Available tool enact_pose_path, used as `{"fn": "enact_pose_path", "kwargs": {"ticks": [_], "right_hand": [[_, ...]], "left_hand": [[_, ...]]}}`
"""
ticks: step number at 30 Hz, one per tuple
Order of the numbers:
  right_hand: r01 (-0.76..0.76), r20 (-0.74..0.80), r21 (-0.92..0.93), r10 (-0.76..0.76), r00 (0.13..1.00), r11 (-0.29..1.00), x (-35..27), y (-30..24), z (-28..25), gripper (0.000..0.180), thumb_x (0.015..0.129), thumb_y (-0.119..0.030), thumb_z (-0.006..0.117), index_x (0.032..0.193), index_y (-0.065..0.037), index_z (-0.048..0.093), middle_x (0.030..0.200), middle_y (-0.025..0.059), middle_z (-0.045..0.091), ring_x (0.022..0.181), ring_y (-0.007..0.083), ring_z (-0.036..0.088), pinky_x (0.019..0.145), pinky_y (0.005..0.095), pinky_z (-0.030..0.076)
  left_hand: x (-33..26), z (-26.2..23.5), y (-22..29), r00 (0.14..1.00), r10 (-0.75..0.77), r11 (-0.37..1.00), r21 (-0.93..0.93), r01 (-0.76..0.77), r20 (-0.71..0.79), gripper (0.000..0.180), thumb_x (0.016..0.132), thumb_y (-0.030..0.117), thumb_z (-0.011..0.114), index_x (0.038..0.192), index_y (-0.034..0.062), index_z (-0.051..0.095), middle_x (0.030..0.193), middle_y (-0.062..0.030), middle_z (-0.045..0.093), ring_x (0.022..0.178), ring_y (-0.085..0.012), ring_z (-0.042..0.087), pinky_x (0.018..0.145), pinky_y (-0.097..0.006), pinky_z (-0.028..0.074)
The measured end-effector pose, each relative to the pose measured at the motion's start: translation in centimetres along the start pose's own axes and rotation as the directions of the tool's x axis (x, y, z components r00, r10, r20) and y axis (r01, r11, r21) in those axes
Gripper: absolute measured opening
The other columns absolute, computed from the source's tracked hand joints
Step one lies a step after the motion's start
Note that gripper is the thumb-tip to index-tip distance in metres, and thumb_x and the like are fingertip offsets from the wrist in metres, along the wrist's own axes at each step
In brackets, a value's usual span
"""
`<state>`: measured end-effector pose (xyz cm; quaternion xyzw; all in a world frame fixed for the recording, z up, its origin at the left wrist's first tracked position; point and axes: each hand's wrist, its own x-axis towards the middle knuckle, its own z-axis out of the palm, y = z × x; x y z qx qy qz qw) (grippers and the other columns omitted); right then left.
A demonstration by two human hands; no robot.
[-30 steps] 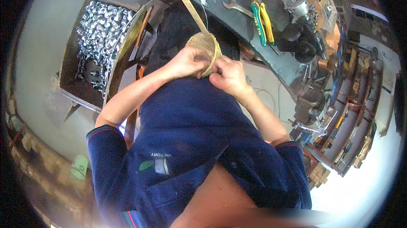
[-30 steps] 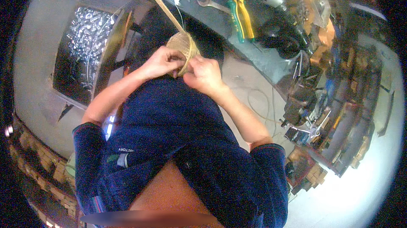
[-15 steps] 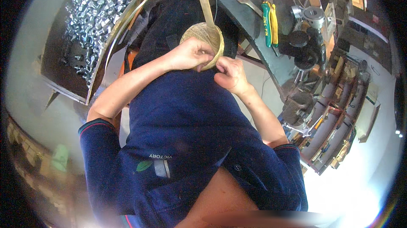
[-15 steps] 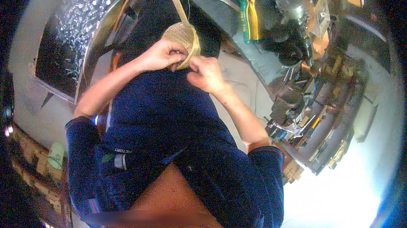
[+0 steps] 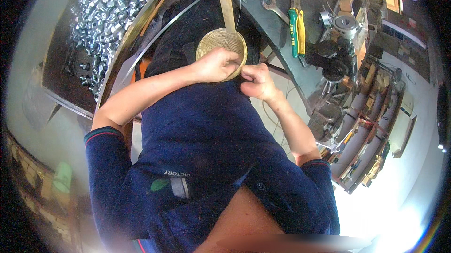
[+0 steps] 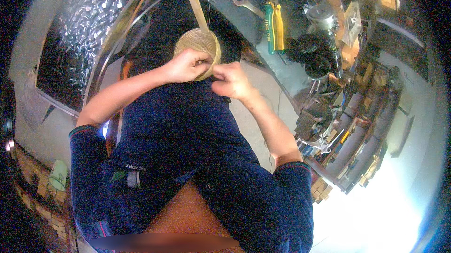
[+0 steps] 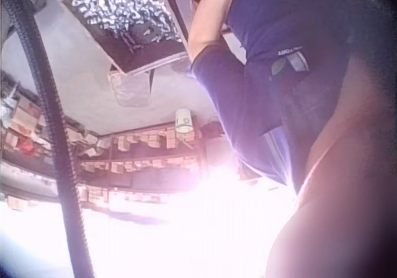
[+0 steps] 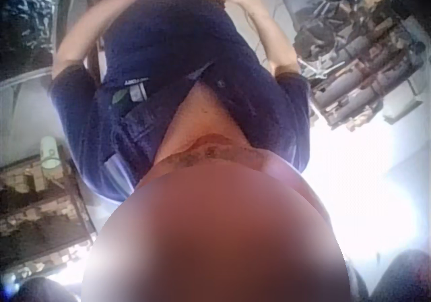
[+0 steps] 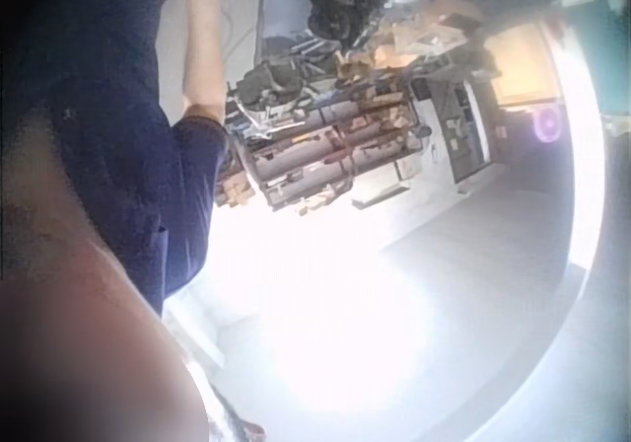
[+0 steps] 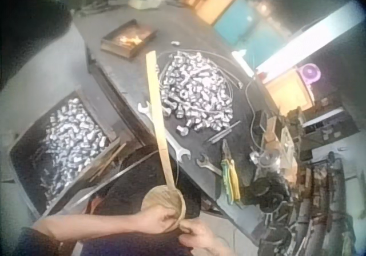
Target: The person weaves a small basket using a thin strip of material and a wire frame. They repeatedly insert the strip through the frame, pull it tight, and trim excess with pliers. The basket gradually takes shape as the weaving progresses.
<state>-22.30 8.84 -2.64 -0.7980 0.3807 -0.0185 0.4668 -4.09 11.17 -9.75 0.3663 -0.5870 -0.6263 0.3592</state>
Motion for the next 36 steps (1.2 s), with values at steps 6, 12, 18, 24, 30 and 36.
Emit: {"fn": "enact_pose_path", "kwargs": {"ticks": [6, 12, 18, 24, 30, 36], "right_hand": [[0.138, 0.053, -0.019, -0.137, 0.989, 0.990, 0.3, 3.3, -1.5, 0.030, 0.054, -0.011, 0.063, 0.060, -0.004, 0.034, 0.054, 0.0088, 0.032, 0.047, 0.0265, 0.033, 0.045, 0.0361, 0.028], [0.065, -0.016, 0.058, -0.064, 0.998, 0.996, 0.0, 3.7, -1.1, 0.029, 0.058, -0.007, 0.062, 0.060, -0.004, 0.033, 0.055, 0.0061, 0.029, 0.048, 0.0183, 0.031, 0.045, 0.0330, 0.027], [-0.075, -0.106, 0.088, 0.084, 0.991, 0.993, -0.5, 3.4, 0.1, 0.024, 0.061, -0.006, 0.060, 0.060, -0.004, 0.036, 0.054, 0.0032, 0.029, 0.049, 0.0116, 0.030, 0.045, 0.0304, 0.027], [-0.090, -0.080, 0.138, 0.102, 0.992, 0.986, -0.4, 3.1, -0.4, 0.020, 0.062, -0.008, 0.061, 0.061, -0.003, 0.042, 0.053, 0.0023, 0.032, 0.050, 0.0099, 0.032, 0.046, 0.0300, 0.027], [-0.043, -0.092, 0.082, 0.050, 0.995, 0.996, -0.4, 3.6, -0.4, 0.016, 0.059, -0.009, 0.062, 0.062, -0.004, 0.048, 0.054, 0.0054, 0.038, 0.047, 0.0153, 0.040, 0.045, 0.0318, 0.033], [0.035, -0.098, -0.178, -0.053, 0.994, 0.983, 0.0, 2.2, -0.6, 0.017, 0.057, -0.009, 0.063, 0.061, -0.005, 0.047, 0.057, 0.0107, 0.049, 0.052, 0.0309, 0.051, 0.048, 0.0406, 0.040]], "left_hand": [[1.3, 1.1, -1.7, 1.000, 0.013, 0.998, -0.057, -0.014, -0.025, 0.018, 0.080, 0.007, 0.056, 0.092, -0.0024, 0.065, 0.075, -0.0175, 0.064, 0.071, -0.0223, 0.065, 0.065, -0.034, 0.051], [1.4, 1.2, -2.2, 0.962, -0.267, 0.919, -0.287, 0.270, 0.049, 0.015, 0.086, 0.007, 0.057, 0.092, -0.0035, 0.064, 0.073, -0.0083, 0.064, 0.059, -0.0126, 0.061, 0.054, -0.028, 0.050], [0.6, 0.3, -1.3, 0.979, -0.158, 0.936, -0.296, 0.190, 0.128, 0.022, 0.089, 0.011, 0.056, 0.104, -0.0048, 0.060, 0.070, -0.0070, 0.063, 0.055, -0.0100, 0.058, 0.049, -0.024, 0.046], [1.5, 0.6, -1.8, 0.979, -0.140, 0.955, -0.240, 0.174, 0.150, 0.021, 0.091, 0.012, 0.055, 0.104, -0.0045, 0.060, 0.071, -0.0060, 0.062, 0.054, -0.0097, 0.057, 0.048, -0.024, 0.046], [1.5, 0.2, -1.4, 0.971, -0.162, 0.930, -0.302, 0.209, 0.175, 0.020, 0.089, 0.012, 0.057, 0.100, -0.0036, 0.062, 0.072, -0.0068, 0.063, 0.053, -0.0111, 0.058, 0.048, -0.025, 0.047], [1.8, 0.4, -0.7, 0.998, -0.023, 1.000, -0.008, 0.023, 0.054, 0.016, 0.081, 0.008, 0.057, 0.091, -0.0023, 0.064, 0.075, -0.0151, 0.065, 0.068, -0.0205, 0.063, 0.062, -0.033, 0.049]]}}
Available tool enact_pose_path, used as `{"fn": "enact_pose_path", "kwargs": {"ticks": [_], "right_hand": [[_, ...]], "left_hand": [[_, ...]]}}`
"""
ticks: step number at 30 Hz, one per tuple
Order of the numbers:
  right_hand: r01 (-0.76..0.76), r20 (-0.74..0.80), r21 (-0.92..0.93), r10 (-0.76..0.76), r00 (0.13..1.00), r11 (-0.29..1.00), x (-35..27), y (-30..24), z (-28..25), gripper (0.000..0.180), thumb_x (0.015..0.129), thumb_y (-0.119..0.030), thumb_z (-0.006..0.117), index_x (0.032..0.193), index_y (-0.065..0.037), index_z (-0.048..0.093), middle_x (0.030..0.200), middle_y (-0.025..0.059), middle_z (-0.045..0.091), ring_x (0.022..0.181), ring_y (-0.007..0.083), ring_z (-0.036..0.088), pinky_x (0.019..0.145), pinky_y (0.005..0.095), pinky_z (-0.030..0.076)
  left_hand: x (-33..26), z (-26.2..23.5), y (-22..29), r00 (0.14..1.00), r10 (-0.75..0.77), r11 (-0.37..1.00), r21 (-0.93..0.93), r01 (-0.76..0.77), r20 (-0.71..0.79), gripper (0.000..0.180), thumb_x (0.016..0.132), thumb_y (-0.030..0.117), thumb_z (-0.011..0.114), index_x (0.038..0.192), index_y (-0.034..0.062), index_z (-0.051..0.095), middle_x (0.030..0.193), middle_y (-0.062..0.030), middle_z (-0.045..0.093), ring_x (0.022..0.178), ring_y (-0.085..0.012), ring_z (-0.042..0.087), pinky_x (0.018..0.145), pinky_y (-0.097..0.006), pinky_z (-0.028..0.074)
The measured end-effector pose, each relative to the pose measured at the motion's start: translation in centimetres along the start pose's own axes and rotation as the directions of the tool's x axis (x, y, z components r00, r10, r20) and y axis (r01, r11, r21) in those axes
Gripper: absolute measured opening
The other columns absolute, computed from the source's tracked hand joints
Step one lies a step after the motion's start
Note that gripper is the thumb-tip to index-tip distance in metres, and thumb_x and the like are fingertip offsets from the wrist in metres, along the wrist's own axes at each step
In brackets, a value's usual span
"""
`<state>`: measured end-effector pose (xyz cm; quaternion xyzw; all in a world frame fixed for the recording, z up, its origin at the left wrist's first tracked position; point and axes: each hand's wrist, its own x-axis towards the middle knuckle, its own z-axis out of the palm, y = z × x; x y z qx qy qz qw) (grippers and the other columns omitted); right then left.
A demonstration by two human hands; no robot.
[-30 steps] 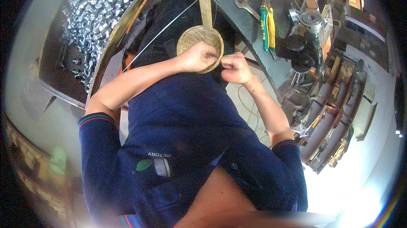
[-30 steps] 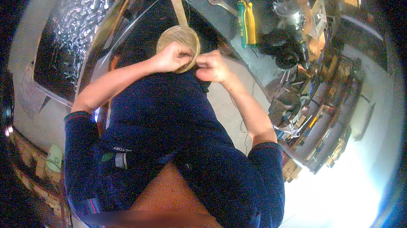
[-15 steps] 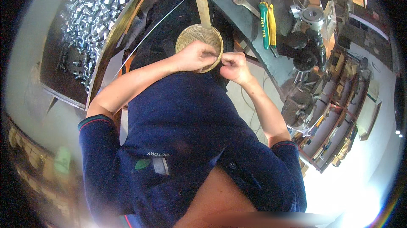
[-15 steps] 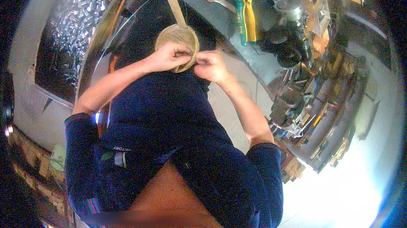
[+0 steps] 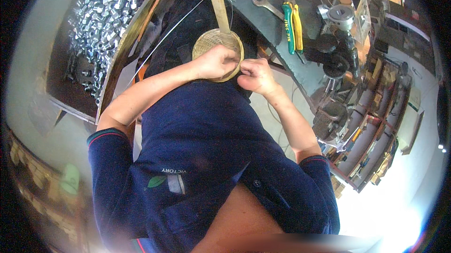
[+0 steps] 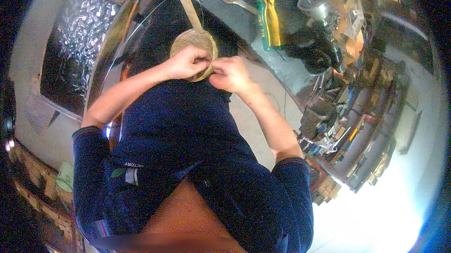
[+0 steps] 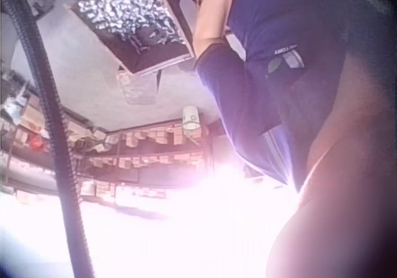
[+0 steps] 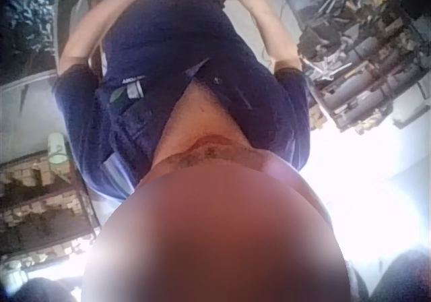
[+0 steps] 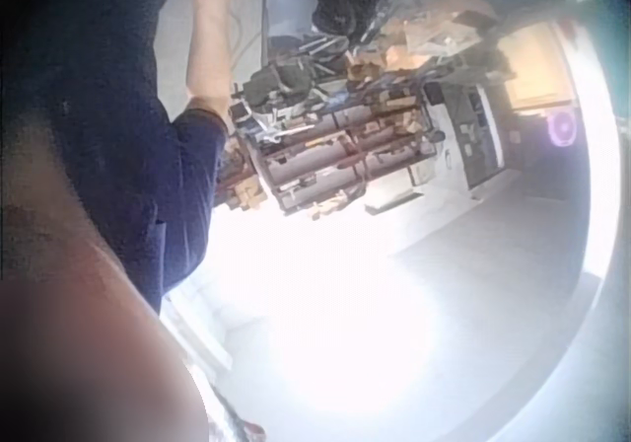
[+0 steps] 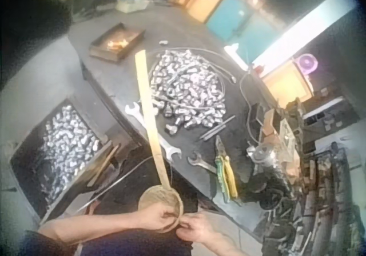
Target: The person weaves a small basket using a thin strip of material and a wire frame. They repeatedly insert the strip through the frame, pull it tight, and trim excess with pliers. The basket gradually takes shape as the weaving progresses.
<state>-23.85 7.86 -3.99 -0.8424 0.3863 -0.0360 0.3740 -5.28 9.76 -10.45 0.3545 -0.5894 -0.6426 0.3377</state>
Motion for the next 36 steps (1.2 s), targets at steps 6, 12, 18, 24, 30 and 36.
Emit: {"fn": "enact_pose_path", "kwargs": {"ticks": [6, 12, 18, 24, 30, 36], "right_hand": [[0.020, -0.048, 0.100, -0.015, 0.999, 0.995, 0.5, -0.4, -0.3, 0.024, 0.053, -0.004, 0.060, 0.061, -0.003, 0.037, 0.060, 0.0107, 0.041, 0.052, 0.0270, 0.043, 0.047, 0.0360, 0.033], [-0.080, -0.492, -0.541, -0.237, 0.838, 0.837, 0.4, -1.7, -6.3, 0.028, 0.050, -0.022, 0.069, 0.073, -0.010, 0.059, 0.115, 0.0161, 0.052, 0.098, 0.0383, 0.051, 0.082, 0.0470, 0.044], [-0.464, -0.644, -0.315, 0.172, 0.745, 0.828, 4.0, 1.5, -7.9, 0.021, 0.057, -0.032, 0.068, 0.075, -0.022, 0.072, 0.104, 0.0189, 0.053, 0.094, 0.0392, 0.054, 0.079, 0.0441, 0.047], [-0.552, -0.628, -0.438, 0.198, 0.752, 0.709, 5.3, 0.7, -8.0, 0.021, 0.059, -0.036, 0.064, 0.071, -0.021, 0.071, 0.097, 0.0194, 0.052, 0.084, 0.0362, 0.052, 0.071, 0.0412, 0.047], [-0.395, -0.632, -0.186, 0.199, 0.749, 0.899, 3.0, -1.1, -7.4, 0.023, 0.061, -0.033, 0.066, 0.076, -0.016, 0.069, 0.095, 0.0202, 0.057, 0.083, 0.0341, 0.060, 0.072, 0.0389, 0.050], [0.289, -0.605, 0.571, 0.156, 0.781, 0.769, -2.8, -6.3, -4.8, 0.034, 0.066, -0.032, 0.071, 0.070, 0.001, 0.068, 0.101, 0.0243, 0.062, 0.079, 0.0202, 0.056, 0.067, 0.0303, 0.046]], "left_hand": [[0.0, 0.2, 0.1, 0.997, 0.032, 0.999, 0.034, -0.030, -0.077, 0.017, 0.078, 0.005, 0.057, 0.091, 0.0012, 0.066, 0.079, -0.0171, 0.066, 0.074, -0.0207, 0.066, 0.067, -0.033, 0.050], [-0.2, 0.7, -0.6, 0.993, -0.019, 0.999, 0.027, 0.023, -0.113, 0.020, 0.081, 0.010, 0.061, 0.095, -0.0045, 0.066, 0.080, -0.0131, 0.068, 0.072, -0.0142, 0.064, 0.067, -0.028, 0.051], [0.1, 1.0, -0.6, 0.991, 0.004, 0.991, 0.132, 0.014, -0.133, 0.020, 0.081, 0.011, 0.062, 0.093, -0.0037, 0.067, 0.081, -0.0142, 0.069, 0.073, -0.0147, 0.064, 0.068, -0.029, 0.051], [0.4, 1.8, -1.5, 0.968, 0.119, 0.969, 0.239, -0.064, -0.220, 0.018, 0.078, 0.011, 0.063, 0.091, -0.0006, 0.068, 0.082, -0.0149, 0.069, 0.075, -0.0196, 0.067, 0.069, -0.030, 0.051], [0.3, 2.1, -1.9, 0.952, 0.180, 0.943, 0.319, -0.095, -0.248, 0.019, 0.077, 0.013, 0.064, 0.090, -0.0005, 0.068, 0.083, -0.0159, 0.069, 0.076, -0.0219, 0.068, 0.070, -0.032, 0.052], [0.3, 2.0, -2.0, 0.952, 0.165, 0.966, 0.237, -0.103, -0.259, 0.016, 0.074, 0.009, 0.064, 0.086, -0.0021, 0.068, 0.077, -0.0134, 0.068, 0.070, -0.0174, 0.066, 0.064, -0.031, 0.051]]}}
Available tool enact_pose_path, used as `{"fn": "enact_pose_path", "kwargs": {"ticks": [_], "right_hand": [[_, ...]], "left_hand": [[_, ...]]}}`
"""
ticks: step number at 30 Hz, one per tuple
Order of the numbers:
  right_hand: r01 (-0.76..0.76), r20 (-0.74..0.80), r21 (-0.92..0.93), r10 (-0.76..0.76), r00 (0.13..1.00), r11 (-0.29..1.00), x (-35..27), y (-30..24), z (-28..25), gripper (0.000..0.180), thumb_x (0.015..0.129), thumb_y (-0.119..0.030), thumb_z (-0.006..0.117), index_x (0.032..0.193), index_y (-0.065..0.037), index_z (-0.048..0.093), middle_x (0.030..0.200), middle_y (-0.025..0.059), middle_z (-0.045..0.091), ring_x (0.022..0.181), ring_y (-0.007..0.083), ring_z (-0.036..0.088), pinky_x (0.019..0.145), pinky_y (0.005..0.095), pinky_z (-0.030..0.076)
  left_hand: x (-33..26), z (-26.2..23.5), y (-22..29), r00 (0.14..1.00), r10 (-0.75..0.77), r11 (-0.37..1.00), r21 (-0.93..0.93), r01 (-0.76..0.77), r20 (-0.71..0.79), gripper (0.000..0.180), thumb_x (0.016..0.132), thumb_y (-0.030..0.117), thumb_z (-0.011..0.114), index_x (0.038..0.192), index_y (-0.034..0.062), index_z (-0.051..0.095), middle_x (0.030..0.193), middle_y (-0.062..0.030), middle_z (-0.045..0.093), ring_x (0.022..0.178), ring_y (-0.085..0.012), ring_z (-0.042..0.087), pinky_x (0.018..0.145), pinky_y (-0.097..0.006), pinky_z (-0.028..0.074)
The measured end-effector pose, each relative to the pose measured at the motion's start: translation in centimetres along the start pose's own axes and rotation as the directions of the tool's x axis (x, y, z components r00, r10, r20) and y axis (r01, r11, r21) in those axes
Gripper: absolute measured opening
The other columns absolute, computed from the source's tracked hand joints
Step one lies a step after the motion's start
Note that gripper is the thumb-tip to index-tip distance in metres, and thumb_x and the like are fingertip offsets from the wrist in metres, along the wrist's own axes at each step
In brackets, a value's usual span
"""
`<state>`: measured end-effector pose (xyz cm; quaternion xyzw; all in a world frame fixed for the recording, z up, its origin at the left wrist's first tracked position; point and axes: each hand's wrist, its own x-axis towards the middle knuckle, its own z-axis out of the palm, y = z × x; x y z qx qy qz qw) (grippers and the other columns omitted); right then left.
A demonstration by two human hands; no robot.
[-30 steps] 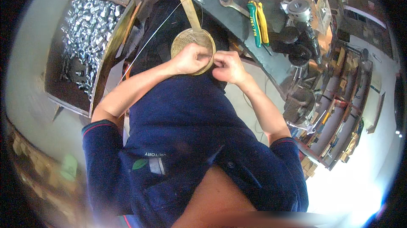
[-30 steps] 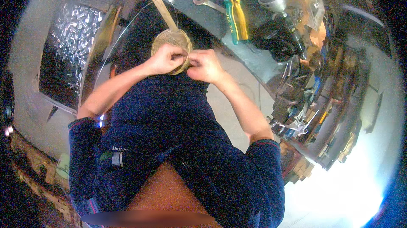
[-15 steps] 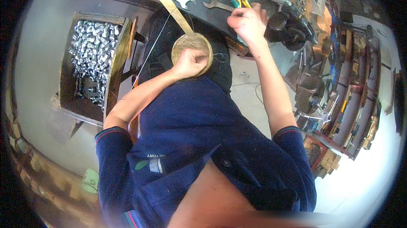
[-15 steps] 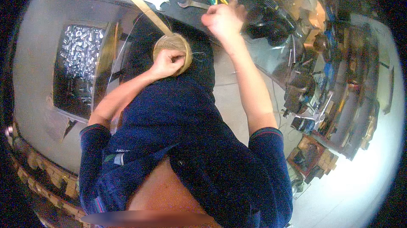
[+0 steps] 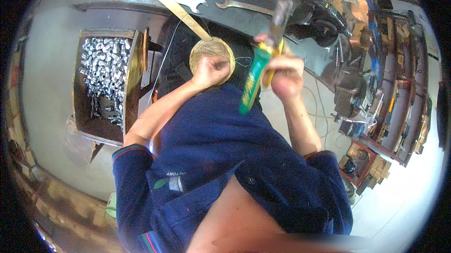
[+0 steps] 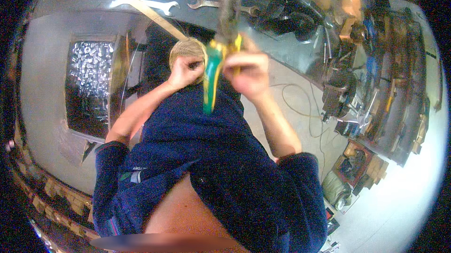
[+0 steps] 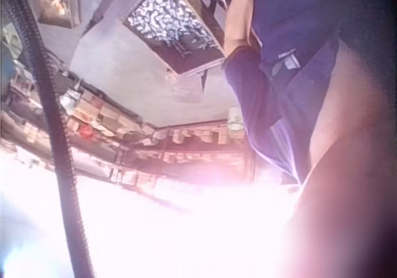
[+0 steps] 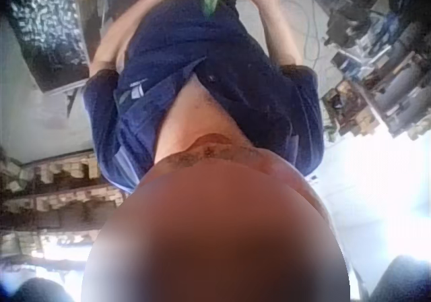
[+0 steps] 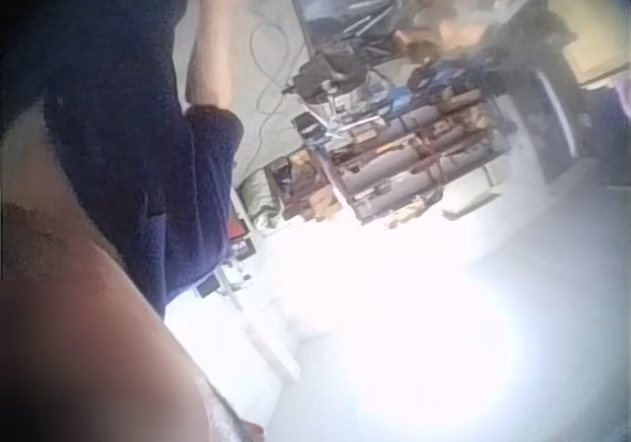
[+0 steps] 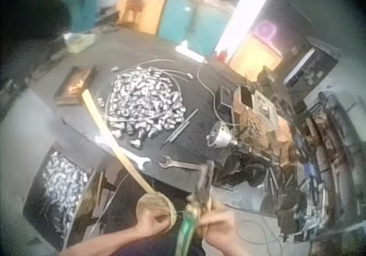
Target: The person weaves a small basket using a thin strip of material and a wire frame. They repeatedly insert the strip through the frame, pull it tight, and trim excess with pliers. The basket gradually takes shape as the weaving progresses.
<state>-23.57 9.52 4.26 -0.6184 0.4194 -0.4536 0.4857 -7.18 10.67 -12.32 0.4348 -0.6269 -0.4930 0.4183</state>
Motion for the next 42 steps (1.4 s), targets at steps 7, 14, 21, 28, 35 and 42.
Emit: {"fn": "enact_pose_path", "kwargs": {"ticks": [7, 14, 21, 28, 35, 42], "right_hand": [[-0.386, 0.302, 0.212, 0.316, 0.900, 0.898, -0.2, 0.8, -0.2, 0.064, 0.070, -0.052, 0.069, 0.083, 0.010, 0.067, 0.076, 0.0159, 0.056, 0.051, 0.0114, 0.047, 0.042, 0.0203, 0.030], [0.003, 0.171, 0.098, -0.019, 0.985, 0.995, -1.0, -1.7, -3.5, 0.056, 0.070, -0.051, 0.063, 0.081, 0.003, 0.072, 0.104, 0.0280, 0.062, 0.078, 0.0247, 0.062, 0.066, 0.0294, 0.046], [-0.205, 0.190, 0.329, 0.148, 0.971, 0.922, -2.4, -1.5, -2.4, 0.061, 0.069, -0.055, 0.068, 0.064, 0.005, 0.059, 0.086, 0.0236, 0.056, 0.049, 0.0162, 0.047, 0.043, 0.0255, 0.037], [-0.292, 0.037, 0.546, 0.326, 0.945, 0.785, -4.4, 0.0, -2.5, 0.099, 0.057, -0.039, 0.079, 0.133, 0.001, 0.029, 0.079, 0.0118, 0.056, 0.046, 0.0110, 0.043, 0.039, 0.0224, 0.031], [-0.437, 0.238, 0.748, 0.412, 0.879, 0.499, -5.4, 2.3, -4.0, 0.113, 0.058, -0.032, 0.079, 0.146, -0.004, 0.014, 0.092, 0.0099, 0.053, 0.042, 0.0113, 0.042, 0.036, 0.0221, 0.030], [-0.604, 0.276, 0.621, 0.582, 0.765, 0.499, -6.1, 4.0, -4.9, 0.092, 0.067, -0.039, 0.068, 0.138, 0.003, 0.030, 0.126, 0.0178, 0.050, 0.045, 0.0020, 0.035, 0.038, 0.0157, 0.024]], "left_hand": [[0.9, -1.7, 2.0, 0.940, -0.214, 0.938, -0.213, 0.274, 0.267, 0.019, 0.082, 0.010, 0.064, 0.098, -0.0010, 0.066, 0.078, 0.0018, 0.063, 0.073, -0.0055, 0.056, 0.065, -0.024, 0.048], [2.2, -4.6, 3.8, 0.957, 0.254, 0.934, 0.222, -0.281, 0.143, 0.018, 0.078, 0.010, 0.064, 0.094, 0.0013, 0.065, 0.086, -0.0157, 0.065, 0.080, -0.0311, 0.065, 0.070, -0.037, 0.051], [4.9, -5.3, 5.3, 0.744, 0.442, 0.559, 0.494, -0.666, 0.502, 0.039, 0.065, 0.010, 0.065, 0.104, 0.0079, 0.061, 0.095, -0.0080, 0.061, 0.091, -0.0271, 0.060, 0.081, -0.036, 0.050], [7.3, -3.7, 5.2, 0.620, 0.366, 0.347, 0.517, -0.783, 0.694, 0.014, 0.066, 0.015, 0.061, 0.078, 0.0091, 0.060, 0.075, -0.0039, 0.058, 0.079, -0.0222, 0.058, 0.076, -0.035, 0.045], [8.7, -6.6, 8.6, 0.686, 0.336, 0.366, 0.582, -0.727, 0.646, 0.029, 0.060, 0.011, 0.062, 0.088, 0.0020, 0.059, 0.058, -0.0087, 0.056, 0.062, -0.0277, 0.059, 0.066, -0.036, 0.044], [6.0, -13.6, 13.5, 0.993, 0.118, 0.796, 0.599, -0.085, -0.015, 0.068, 0.059, 0.002, 0.059, 0.126, 0.0045, 0.050, 0.072, -0.0124, 0.064, 0.070, -0.0284, 0.063, 0.068, -0.035, 0.051]]}}
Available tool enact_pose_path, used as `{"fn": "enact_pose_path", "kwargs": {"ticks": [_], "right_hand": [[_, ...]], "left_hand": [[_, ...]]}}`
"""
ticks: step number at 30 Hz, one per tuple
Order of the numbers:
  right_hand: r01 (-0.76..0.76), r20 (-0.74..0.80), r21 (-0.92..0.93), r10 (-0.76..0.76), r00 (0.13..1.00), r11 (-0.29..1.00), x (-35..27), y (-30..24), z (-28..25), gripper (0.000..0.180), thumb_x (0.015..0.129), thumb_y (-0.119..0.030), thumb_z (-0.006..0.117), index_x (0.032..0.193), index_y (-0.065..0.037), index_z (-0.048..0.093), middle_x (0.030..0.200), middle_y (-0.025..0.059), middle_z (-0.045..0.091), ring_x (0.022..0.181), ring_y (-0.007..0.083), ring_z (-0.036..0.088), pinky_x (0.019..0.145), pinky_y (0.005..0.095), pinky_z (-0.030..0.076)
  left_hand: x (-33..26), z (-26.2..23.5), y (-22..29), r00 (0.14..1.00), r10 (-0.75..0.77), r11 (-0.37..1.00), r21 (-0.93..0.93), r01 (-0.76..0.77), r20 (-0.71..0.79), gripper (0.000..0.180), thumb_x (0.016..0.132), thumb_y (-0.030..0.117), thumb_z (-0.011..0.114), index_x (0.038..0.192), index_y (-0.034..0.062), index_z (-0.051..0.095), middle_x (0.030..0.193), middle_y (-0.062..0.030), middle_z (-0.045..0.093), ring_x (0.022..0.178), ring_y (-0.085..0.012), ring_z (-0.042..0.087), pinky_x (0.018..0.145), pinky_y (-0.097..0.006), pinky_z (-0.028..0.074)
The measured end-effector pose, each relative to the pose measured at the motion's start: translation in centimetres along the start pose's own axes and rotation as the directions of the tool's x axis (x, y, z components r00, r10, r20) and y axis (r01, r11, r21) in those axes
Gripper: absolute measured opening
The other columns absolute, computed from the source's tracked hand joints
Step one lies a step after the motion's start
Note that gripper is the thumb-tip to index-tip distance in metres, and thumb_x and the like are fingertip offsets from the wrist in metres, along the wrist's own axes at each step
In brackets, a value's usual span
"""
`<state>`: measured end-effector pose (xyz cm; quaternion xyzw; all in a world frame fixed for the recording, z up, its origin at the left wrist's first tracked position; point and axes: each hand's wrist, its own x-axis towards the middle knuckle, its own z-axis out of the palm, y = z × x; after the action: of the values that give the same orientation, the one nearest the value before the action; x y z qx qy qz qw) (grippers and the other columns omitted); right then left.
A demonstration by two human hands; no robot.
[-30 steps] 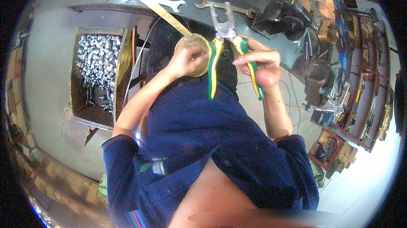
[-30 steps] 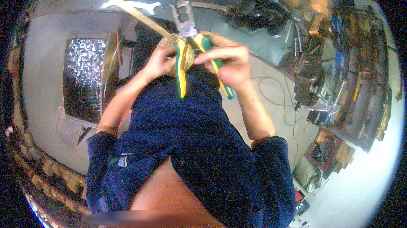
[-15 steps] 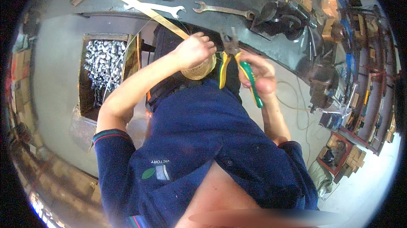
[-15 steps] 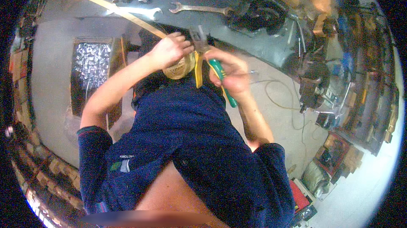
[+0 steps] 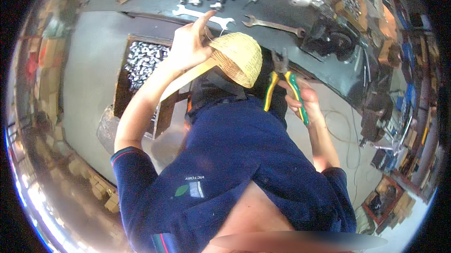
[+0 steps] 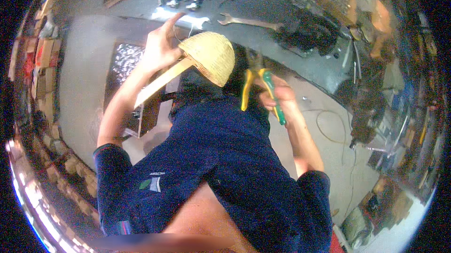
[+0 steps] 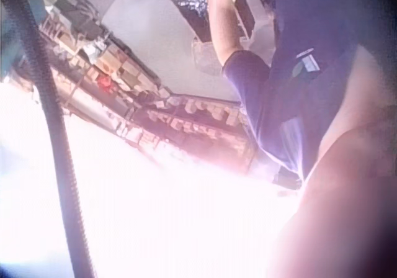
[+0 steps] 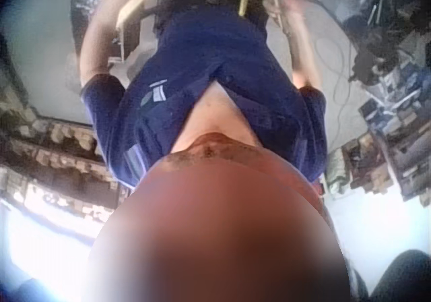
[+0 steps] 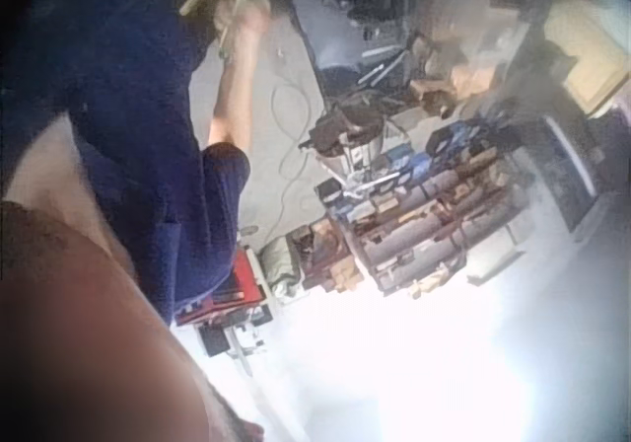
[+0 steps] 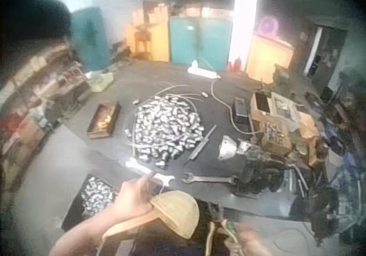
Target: The person weaves a small basket using a thin strip of material and a wire frame. They repeatedly insert the strip through the frame, pull it tight, and trim excess with pliers. The basket gradually takes shape as the weaving progresses.
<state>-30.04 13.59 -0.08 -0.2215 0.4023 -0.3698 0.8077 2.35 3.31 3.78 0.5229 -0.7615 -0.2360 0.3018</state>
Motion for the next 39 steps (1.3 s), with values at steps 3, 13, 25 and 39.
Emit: {"fn": "enact_pose_path", "kwargs": {"ticks": [3, 13, 25, 39], "right_hand": [[-0.104, -0.007, 0.053, 0.105, 0.994, 0.993, -0.1, -0.2, -1.9, 0.083, 0.064, -0.043, 0.071, 0.127, 0.001, 0.044, 0.118, 0.0118, 0.057, 0.046, 0.0031, 0.036, 0.038, 0.0183, 0.024], [-0.157, 0.550, -0.057, 0.162, 0.819, 0.986, 0.9, -6.7, 7.4, 0.083, 0.067, -0.027, 0.074, 0.130, 0.011, 0.036, 0.117, 0.0293, 0.053, 0.038, 0.0048, 0.038, 0.033, 0.0176, 0.026], [-0.354, 0.488, 0.301, 0.176, 0.855, 0.886, 5.0, -1.4, 11.9, 0.067, 0.081, -0.029, 0.059, 0.134, 0.005, 0.034, 0.128, 0.0346, 0.043, 0.046, -0.0012, 0.036, 0.038, 0.0114, 0.025], [-0.473, 0.547, 0.337, 0.239, 0.802, 0.814, 7.6, 0.2, 10.7, 0.075, 0.081, -0.033, 0.058, 0.135, 0.010, 0.029, 0.126, 0.0387, 0.040, 0.043, -0.0027, 0.037, 0.035, 0.0097, 0.025]], "left_hand": [[-0.9, -1.1, 0.0, 0.985, -0.170, 0.976, -0.142, 0.165, -0.026, 0.071, 0.059, 0.003, 0.059, 0.129, 0.0079, 0.048, 0.077, -0.0139, 0.065, 0.074, -0.0281, 0.065, 0.070, -0.034, 0.052], [2.3, -1.0, 0.7, 0.970, -0.224, 0.974, 0.019, 0.226, -0.090, 0.068, 0.058, 0.007, 0.062, 0.125, -0.0023, 0.050, 0.071, -0.0165, 0.065, 0.068, -0.0266, 0.064, 0.068, -0.034, 0.051], [1.0, 3.2, -2.5, 0.889, -0.441, 0.811, -0.477, 0.338, -0.121, 0.061, 0.068, -0.002, 0.070, 0.124, -0.0117, 0.046, 0.079, -0.0168, 0.068, 0.069, -0.0123, 0.064, 0.059, -0.024, 0.049], [-0.9, 4.6, -3.2, 0.844, -0.526, 0.773, -0.473, 0.422, -0.106, 0.066, 0.068, -0.001, 0.071, 0.127, -0.0100, 0.044, 0.078, -0.0160, 0.069, 0.070, -0.0120, 0.064, 0.061, -0.022, 0.050]]}}
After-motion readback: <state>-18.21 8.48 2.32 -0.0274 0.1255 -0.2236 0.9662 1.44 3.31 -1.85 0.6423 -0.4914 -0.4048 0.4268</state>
